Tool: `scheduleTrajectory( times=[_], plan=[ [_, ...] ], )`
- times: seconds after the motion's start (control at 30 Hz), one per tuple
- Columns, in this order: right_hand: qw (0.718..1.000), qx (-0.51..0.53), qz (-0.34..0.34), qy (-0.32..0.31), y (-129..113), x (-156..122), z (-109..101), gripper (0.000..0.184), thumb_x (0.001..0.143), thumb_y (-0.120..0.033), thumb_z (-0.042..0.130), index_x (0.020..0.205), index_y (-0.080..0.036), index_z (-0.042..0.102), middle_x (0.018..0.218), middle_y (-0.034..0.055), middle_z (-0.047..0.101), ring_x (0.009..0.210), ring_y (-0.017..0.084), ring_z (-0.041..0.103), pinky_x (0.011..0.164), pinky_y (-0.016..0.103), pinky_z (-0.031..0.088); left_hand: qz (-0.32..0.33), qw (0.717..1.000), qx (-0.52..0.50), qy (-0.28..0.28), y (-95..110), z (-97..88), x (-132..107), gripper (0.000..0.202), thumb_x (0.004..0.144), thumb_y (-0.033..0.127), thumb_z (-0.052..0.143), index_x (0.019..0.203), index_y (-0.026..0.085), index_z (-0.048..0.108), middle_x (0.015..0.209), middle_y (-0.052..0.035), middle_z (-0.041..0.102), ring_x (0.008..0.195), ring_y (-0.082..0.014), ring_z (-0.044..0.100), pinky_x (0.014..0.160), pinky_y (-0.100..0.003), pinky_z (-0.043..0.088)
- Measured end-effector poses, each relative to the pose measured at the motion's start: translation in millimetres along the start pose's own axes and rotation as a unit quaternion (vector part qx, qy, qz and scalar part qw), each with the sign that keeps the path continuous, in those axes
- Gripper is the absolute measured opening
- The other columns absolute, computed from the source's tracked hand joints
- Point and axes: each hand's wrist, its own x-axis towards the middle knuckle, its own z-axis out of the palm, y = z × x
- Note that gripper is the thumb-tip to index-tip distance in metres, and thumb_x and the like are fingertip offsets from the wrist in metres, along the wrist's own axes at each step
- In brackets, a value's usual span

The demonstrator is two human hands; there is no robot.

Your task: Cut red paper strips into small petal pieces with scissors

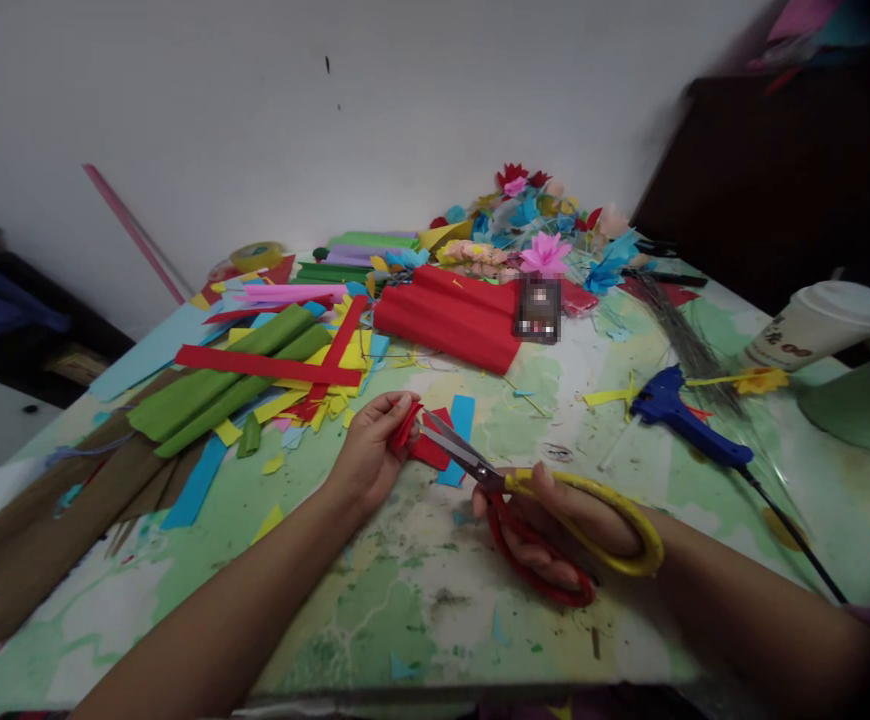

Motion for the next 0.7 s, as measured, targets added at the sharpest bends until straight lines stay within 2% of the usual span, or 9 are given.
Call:
scheduleTrajectory(
  times=[0.2,0.37,0.5,0.6,0.7],
  plan=[
    [1.0,0.01,0.006,0.009,-1,2,3,0.068,0.081,-0.077,0.031,0.11,-0.018,0.047,0.057,-0.0063,0.046,0.033,0.005,0.039,0.029,0.016,0.036,0.002,1.0,0.017,0.002,1,6.6,-6,0.02,0.063,0.02,0.08,0.075,0.012,0.066,0.067,0.0011,0.065,0.054,-0.0065,0.057,0.054,-0.016,0.048],
    [0.999,0.032,0.011,0.026,-3,6,5,0.07,0.077,-0.082,0.034,0.106,-0.019,0.046,0.057,-0.0069,0.046,0.032,0.005,0.037,0.028,0.017,0.038,0.025,0.998,0.05,-0.028,-1,7.4,-9,0.021,0.063,0.024,0.081,0.075,0.013,0.068,0.07,-0.0013,0.068,0.058,-0.0088,0.06,0.058,-0.018,0.049],
    [0.999,0.028,0.005,0.021,-2,7,3,0.071,0.077,-0.082,0.032,0.107,-0.019,0.046,0.058,-0.0059,0.047,0.033,0.005,0.038,0.028,0.017,0.037,0.023,0.996,0.077,-0.046,-2,6.2,-12,0.028,0.063,0.024,0.081,0.086,0.014,0.069,0.078,-0.003,0.07,0.065,-0.0109,0.063,0.061,-0.02,0.051],
    [1.0,0.025,-0.006,0.005,-1,7,3,0.072,0.076,-0.082,0.033,0.108,-0.018,0.045,0.059,-0.0054,0.047,0.034,0.006,0.039,0.029,0.016,0.036,0.012,0.994,0.077,-0.073,0,5.5,-12,0.039,0.063,0.022,0.081,0.098,0.015,0.066,0.075,-0.0011,0.068,0.062,-0.0106,0.063,0.059,-0.02,0.051],
    [0.999,0.021,-0.026,-0.008,1,7,3,0.072,0.076,-0.081,0.036,0.109,-0.018,0.044,0.06,-0.0052,0.046,0.035,0.006,0.039,0.03,0.016,0.036,0.008,0.993,0.061,-0.096,2,5.2,-11,0.045,0.061,0.019,0.082,0.101,0.015,0.063,0.075,-0.0003,0.068,0.061,-0.0106,0.064,0.059,-0.02,0.052]
  ],
)
